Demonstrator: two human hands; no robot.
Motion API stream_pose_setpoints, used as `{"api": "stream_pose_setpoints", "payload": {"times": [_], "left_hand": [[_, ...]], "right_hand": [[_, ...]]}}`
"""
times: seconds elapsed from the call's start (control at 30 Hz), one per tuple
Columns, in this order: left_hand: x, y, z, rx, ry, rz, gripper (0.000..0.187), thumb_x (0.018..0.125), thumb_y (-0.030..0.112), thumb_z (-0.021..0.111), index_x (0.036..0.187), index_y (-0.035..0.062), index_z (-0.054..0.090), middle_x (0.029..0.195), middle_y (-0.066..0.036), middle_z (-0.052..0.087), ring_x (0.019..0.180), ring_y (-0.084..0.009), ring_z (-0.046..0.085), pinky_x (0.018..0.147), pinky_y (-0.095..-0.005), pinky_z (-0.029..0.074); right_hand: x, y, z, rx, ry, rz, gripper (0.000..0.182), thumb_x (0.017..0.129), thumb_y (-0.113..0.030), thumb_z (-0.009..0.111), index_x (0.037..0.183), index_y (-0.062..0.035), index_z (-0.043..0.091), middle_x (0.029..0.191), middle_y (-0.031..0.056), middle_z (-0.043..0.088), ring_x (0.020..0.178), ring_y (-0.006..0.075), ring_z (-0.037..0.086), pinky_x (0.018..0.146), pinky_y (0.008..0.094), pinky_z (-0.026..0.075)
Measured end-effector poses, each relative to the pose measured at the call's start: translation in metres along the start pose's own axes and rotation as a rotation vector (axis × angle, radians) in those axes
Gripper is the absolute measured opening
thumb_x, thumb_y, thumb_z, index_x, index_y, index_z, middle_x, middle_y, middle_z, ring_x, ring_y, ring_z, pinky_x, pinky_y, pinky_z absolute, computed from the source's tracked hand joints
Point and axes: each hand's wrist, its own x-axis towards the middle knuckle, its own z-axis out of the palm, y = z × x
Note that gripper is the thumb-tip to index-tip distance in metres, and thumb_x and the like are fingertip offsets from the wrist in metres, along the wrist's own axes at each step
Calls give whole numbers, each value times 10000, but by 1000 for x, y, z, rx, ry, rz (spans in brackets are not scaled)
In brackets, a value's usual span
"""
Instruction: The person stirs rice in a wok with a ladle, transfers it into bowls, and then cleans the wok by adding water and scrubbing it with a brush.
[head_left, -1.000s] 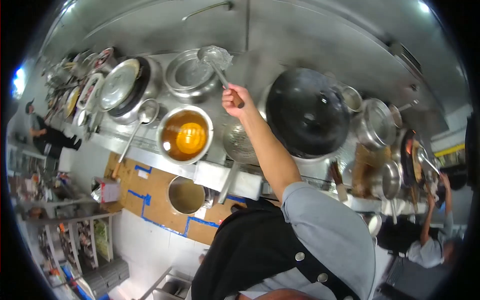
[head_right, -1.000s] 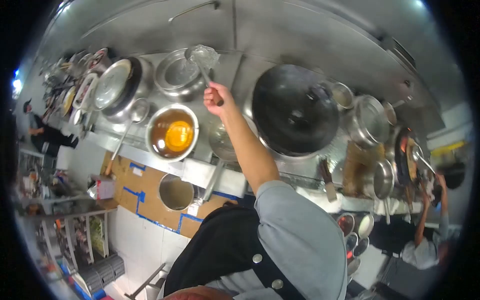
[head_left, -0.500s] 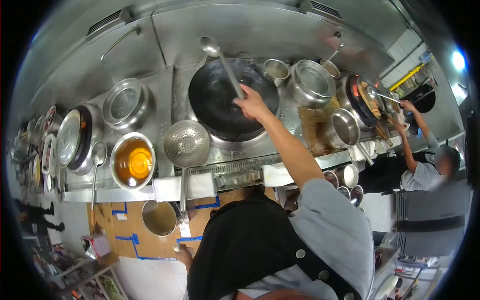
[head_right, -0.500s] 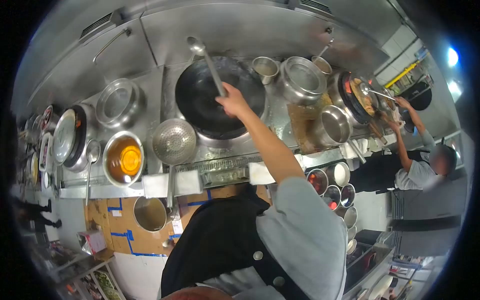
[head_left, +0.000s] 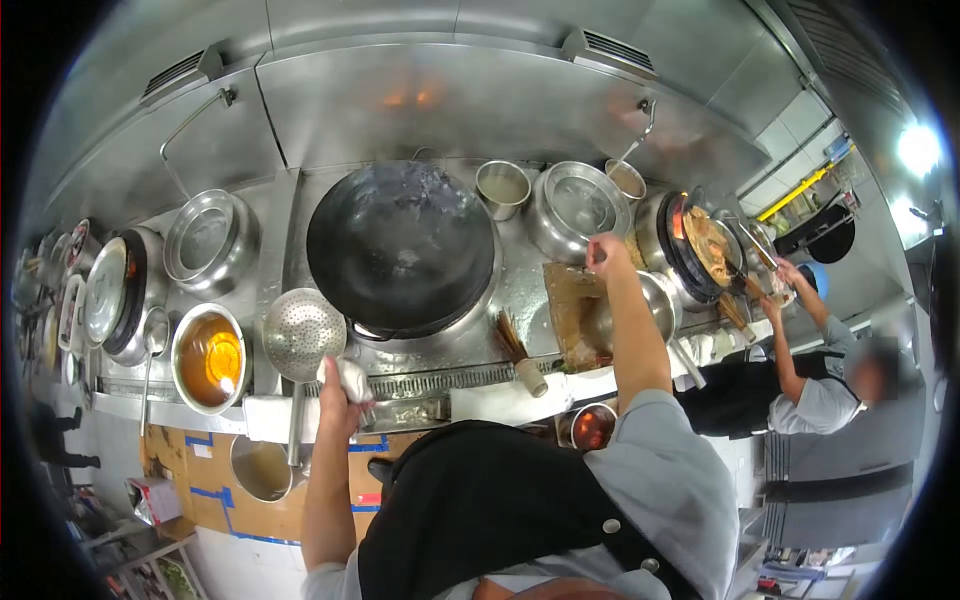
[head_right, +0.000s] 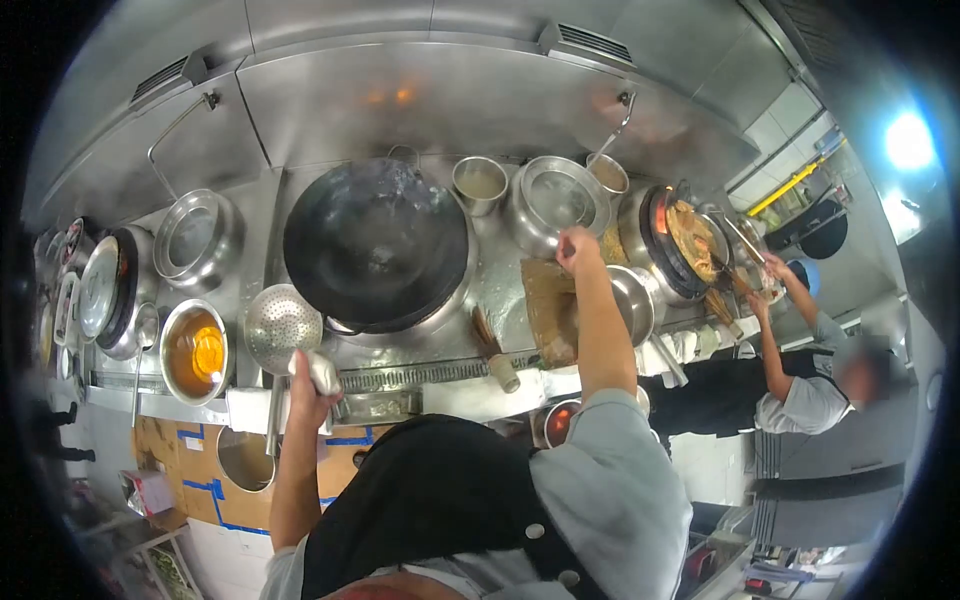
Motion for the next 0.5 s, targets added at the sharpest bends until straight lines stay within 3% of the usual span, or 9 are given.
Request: {"api": "stream_pose_setpoints", "payload": {"times": [0.03, 0.13, 0.17, 0.27, 0.3, 0.4, 0.43, 0.5], "left_hand": [[19, -5, 3, 44, -30, -20, 631, 985, 767, 445, 1198, 197, 612, 925, -19, 671, 816, -199, 664, 585, -400, 517], [26, 9, 37, 85, 41, -2, 711, 980, 776, 444, 1272, 143, 581, 1004, -43, 679, 845, -234, 663, 624, -423, 543], [26, 14, 48, 75, 91, -16, 701, 965, 790, 458, 1247, 165, 604, 996, -28, 683, 840, -211, 658, 616, -393, 527], [63, 13, 53, 86, 55, -23, 648, 959, 767, 503, 1195, 177, 628, 986, -15, 685, 826, -196, 650, 604, -382, 507], [51, 26, 82, 102, 186, -105, 427, 962, 567, 646, 1128, 174, 646, 926, -5, 684, 773, -184, 642, 565, -361, 474], [90, -3, 66, 235, 119, 0, 247, 909, 331, 733, 1074, 169, 647, 863, 1, 675, 699, -178, 636, 519, -344, 444], [79, -6, 78, 167, 167, 64, 181, 870, 190, 730, 1029, 156, 651, 825, -6, 670, 645, -168, 631, 483, -332, 426], [70, -13, 90, 107, 186, 103, 169, 875, 188, 722, 1020, 144, 645, 829, -11, 668, 640, -165, 634, 476, -333, 427]], "right_hand": [[-49, -19, 28, 117, -24, 43, 161, 913, -59, 629, 791, -75, 524, 661, 59, 503, 551, 209, 500, 504, 354, 407], [-65, -38, 24, 251, -180, 26, 153, 928, -95, 636, 815, -75, 535, 664, 54, 532, 525, 196, 509, 487, 333, 405], [-74, -42, 18, 253, -251, -3, 110, 985, -118, 605, 923, -101, 516, 683, 11, 535, 527, 127, 507, 463, 274, 405], [-99, -38, 19, -18, -107, -285, 73, 992, -128, 596, 972, -98, 533, 713, 21, 559, 547, 136, 541, 484, 287, 446], [-72, -23, 10, -382, -15, -405, 70, 977, -140, 612, 994, -105, 554, 739, 43, 584, 579, 140, 579, 510, 294, 494], [-12, -9, -10, -218, -45, -216, 74, 961, -143, 622, 951, -91, 570, 732, 47, 585, 582, 144, 580, 524, 293, 505], [7, -9, -11, -164, -60, -156, 79, 955, -145, 625, 937, -87, 576, 730, 48, 585, 583, 146, 580, 529, 293, 508], [33, -1, -13, -67, -81, -18, 91, 945, -147, 632, 908, -77, 587, 725, 51, 585, 585, 149, 580, 539, 293, 516]]}}
